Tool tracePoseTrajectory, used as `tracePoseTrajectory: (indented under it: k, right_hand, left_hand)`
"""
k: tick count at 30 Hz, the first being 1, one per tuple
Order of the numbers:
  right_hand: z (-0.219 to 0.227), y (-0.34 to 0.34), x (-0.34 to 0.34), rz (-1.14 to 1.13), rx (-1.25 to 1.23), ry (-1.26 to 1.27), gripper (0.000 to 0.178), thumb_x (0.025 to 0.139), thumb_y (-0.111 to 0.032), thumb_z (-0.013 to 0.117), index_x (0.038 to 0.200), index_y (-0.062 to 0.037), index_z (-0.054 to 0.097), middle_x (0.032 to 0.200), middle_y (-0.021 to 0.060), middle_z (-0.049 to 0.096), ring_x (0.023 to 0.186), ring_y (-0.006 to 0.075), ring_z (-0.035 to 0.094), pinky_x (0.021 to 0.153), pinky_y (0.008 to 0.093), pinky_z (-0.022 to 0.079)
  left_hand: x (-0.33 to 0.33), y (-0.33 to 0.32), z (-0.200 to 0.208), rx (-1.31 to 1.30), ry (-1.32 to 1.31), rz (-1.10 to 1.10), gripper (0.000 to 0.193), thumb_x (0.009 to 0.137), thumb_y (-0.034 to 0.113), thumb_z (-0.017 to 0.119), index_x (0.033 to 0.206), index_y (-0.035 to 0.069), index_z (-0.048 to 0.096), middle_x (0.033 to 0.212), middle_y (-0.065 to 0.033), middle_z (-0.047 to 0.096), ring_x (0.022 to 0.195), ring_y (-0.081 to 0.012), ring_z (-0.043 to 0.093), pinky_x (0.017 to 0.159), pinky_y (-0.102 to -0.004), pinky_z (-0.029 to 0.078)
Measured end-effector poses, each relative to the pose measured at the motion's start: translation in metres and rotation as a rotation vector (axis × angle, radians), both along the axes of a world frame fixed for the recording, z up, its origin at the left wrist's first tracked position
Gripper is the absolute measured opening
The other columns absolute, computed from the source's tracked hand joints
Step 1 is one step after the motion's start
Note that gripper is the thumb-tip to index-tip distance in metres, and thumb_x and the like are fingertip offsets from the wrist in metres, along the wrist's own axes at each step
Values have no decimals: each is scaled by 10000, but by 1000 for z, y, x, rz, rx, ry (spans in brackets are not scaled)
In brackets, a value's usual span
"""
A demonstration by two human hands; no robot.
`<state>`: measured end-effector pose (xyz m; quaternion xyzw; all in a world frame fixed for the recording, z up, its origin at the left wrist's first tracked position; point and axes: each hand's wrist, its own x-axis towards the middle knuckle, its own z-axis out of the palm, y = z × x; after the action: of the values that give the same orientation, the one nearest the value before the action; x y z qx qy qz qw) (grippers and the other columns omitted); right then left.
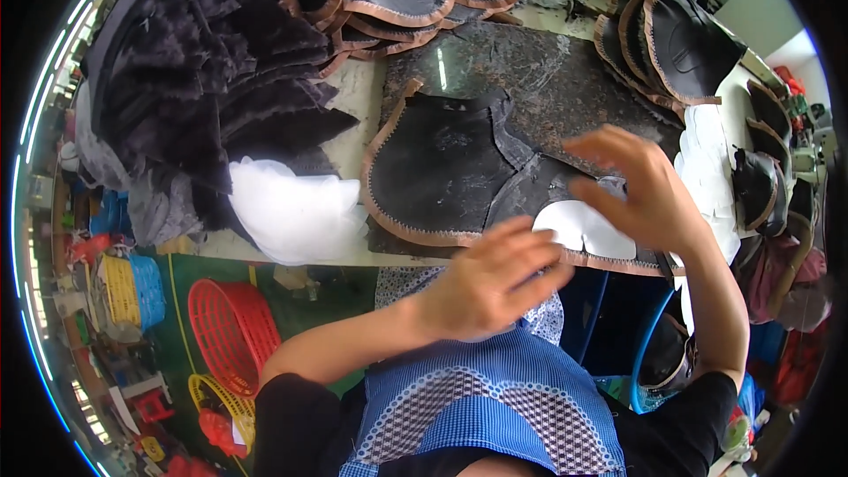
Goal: Fitting white internal padding and lining components into black shoe upper sections at a factory workbench.
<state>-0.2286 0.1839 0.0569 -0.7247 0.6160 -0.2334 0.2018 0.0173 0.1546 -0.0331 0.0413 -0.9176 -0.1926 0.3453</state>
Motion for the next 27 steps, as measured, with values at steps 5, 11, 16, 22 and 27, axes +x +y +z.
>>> tracePoseTrajectory:
  k: [5, 11, 16, 22, 27]
  right_hand:
    - [-19, -43, 35, -113, -81, -381, 236, 969, -54, 638, 1191, 14, 681, 1038, 88, 717, 938, 138, 670, 839, 293, 540]
    - [-19, -84, 140, 358, 8, -258, 192, 883, 36, 673, 1068, 2, 711, 906, 120, 674, 846, 235, 708, 777, 309, 560]
    - [-60, -113, 235, 614, -368, 36, 233, 774, -149, 803, 946, -52, 681, 989, 61, 660, 904, 250, 685, 742, 379, 576]
    - [-86, -123, 283, 479, -341, 107, 501, 717, -145, 850, 1139, -32, 606, 1168, 120, 583, 1081, 325, 598, 877, 415, 547]
    - [-89, -136, 284, 461, -193, -66, 452, 715, -83, 832, 1104, -54, 603, 1123, 135, 575, 1038, 367, 576, 903, 443, 503]
  left_hand:
    - [76, -29, 7, 97, 60, 228, 346, 761, -4, 762, 1100, 47, 715, 1053, -77, 709, 835, -242, 690, 711, -360, 559]
    - [181, -8, -27, 87, 52, 681, 200, 733, -59, 653, 901, 50, 651, 940, -66, 704, 817, -263, 678, 744, -376, 551]
    - [224, -38, -62, 542, 399, 1222, 503, 930, -4, 665, 1378, 12, 435, 1199, -122, 602, 1057, -215, 607, 913, -343, 495]
    - [222, -41, -62, 897, 577, 854, 645, 972, -17, 660, 1501, 47, 298, 1089, -99, 667, 972, -133, 645, 870, -279, 525]
    - [224, -41, -69, 869, 662, 767, 648, 982, 16, 672, 1516, 45, 306, 1114, -109, 680, 1008, -137, 651, 886, -286, 530]
